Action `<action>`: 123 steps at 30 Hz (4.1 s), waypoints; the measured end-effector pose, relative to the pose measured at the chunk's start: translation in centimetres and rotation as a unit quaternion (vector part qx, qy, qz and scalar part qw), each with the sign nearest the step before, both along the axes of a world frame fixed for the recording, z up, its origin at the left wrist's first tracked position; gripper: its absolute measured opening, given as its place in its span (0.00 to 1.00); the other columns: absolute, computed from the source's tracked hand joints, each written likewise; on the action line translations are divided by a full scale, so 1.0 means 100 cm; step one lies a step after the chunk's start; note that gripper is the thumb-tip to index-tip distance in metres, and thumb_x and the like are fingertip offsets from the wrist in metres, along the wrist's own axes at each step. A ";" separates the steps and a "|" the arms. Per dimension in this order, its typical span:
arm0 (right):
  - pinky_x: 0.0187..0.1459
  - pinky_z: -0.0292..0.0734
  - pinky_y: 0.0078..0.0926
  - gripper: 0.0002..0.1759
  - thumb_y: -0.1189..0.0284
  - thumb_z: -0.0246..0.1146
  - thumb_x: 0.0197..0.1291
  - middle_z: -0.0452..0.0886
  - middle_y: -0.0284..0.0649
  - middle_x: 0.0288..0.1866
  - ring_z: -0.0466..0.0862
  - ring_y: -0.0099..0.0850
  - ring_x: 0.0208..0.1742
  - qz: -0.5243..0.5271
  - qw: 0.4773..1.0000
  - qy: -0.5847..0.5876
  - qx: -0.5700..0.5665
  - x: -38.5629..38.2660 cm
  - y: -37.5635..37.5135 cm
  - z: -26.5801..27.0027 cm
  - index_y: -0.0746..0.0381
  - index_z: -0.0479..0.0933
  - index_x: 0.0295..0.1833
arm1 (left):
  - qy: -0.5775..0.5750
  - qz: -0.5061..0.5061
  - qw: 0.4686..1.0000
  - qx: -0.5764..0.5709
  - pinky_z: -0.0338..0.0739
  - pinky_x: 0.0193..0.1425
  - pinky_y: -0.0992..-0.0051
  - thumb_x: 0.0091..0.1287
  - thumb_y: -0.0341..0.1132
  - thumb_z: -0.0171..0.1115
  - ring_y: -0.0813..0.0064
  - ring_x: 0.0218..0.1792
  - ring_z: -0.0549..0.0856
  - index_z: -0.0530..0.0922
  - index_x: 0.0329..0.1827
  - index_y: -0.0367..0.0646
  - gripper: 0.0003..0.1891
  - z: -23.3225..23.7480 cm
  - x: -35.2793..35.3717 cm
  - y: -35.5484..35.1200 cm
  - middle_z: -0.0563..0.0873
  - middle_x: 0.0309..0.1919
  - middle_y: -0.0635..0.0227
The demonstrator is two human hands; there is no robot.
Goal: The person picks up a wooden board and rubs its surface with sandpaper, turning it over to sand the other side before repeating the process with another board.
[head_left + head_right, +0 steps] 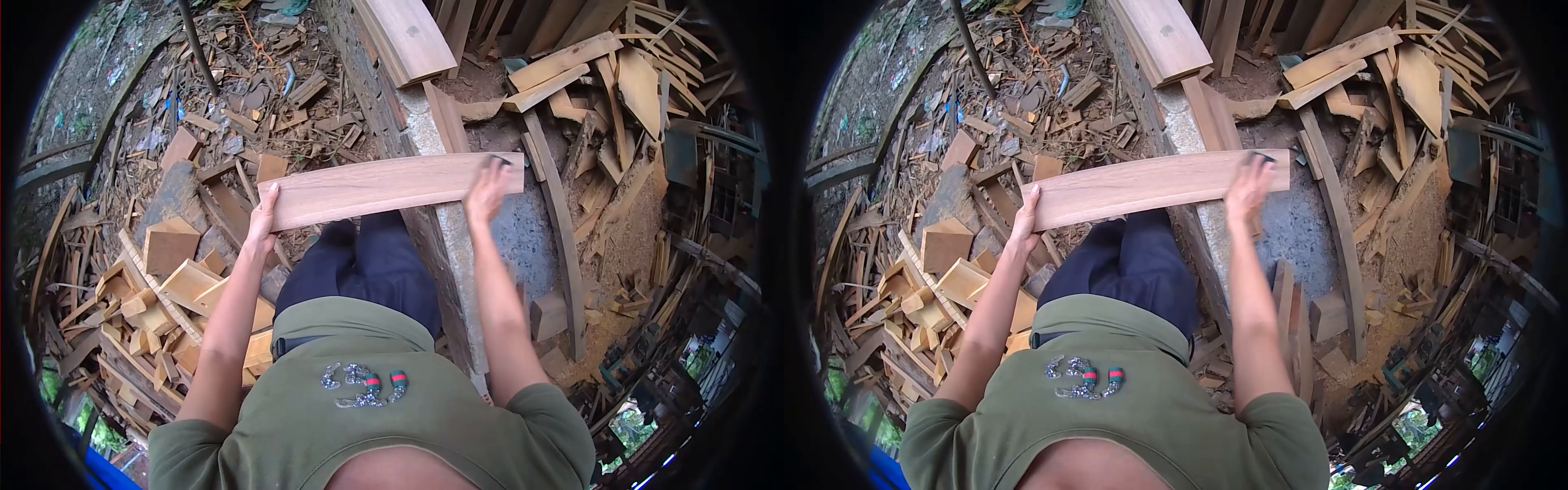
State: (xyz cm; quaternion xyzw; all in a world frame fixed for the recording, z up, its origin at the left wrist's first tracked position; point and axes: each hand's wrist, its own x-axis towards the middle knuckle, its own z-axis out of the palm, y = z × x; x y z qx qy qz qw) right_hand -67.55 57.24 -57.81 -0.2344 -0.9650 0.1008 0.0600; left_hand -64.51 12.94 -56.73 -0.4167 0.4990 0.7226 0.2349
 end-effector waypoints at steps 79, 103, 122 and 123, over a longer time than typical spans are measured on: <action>0.72 0.58 0.44 0.28 0.75 0.54 0.59 0.70 0.51 0.69 0.67 0.47 0.72 0.444 0.880 0.099 -0.138 0.017 -0.248 0.042 0.66 0.68 0.67 | 0.025 0.009 0.986 0.165 0.57 0.74 0.60 0.64 0.77 0.27 0.63 0.70 0.67 0.61 0.74 0.42 0.51 0.040 0.002 -0.012 0.70 0.69 0.60; 0.72 0.60 0.40 0.29 0.73 0.60 0.59 0.67 0.48 0.71 0.66 0.42 0.73 0.492 0.862 0.011 -0.119 0.054 -0.159 0.054 0.63 0.68 0.68 | 0.020 0.046 0.992 0.114 0.64 0.67 0.59 0.63 0.64 0.60 0.67 0.62 0.75 0.70 0.66 0.50 0.36 0.014 0.000 -0.003 0.77 0.60 0.68; 0.76 0.50 0.41 0.26 0.68 0.49 0.71 0.59 0.51 0.76 0.58 0.45 0.77 0.140 0.985 0.065 -0.073 0.035 0.005 -0.002 0.64 0.63 0.72 | 0.021 0.019 0.999 -0.021 0.61 0.71 0.56 0.61 0.69 0.59 0.64 0.66 0.71 0.65 0.71 0.42 0.45 0.012 -0.003 0.003 0.72 0.66 0.61; 0.76 0.50 0.41 0.26 0.68 0.49 0.71 0.59 0.51 0.76 0.58 0.45 0.77 0.135 0.986 0.064 -0.073 0.029 0.019 -0.006 0.64 0.63 0.72 | 0.024 0.020 0.999 -0.032 0.63 0.70 0.57 0.62 0.68 0.58 0.65 0.64 0.73 0.66 0.70 0.42 0.44 0.007 -0.003 0.002 0.73 0.65 0.62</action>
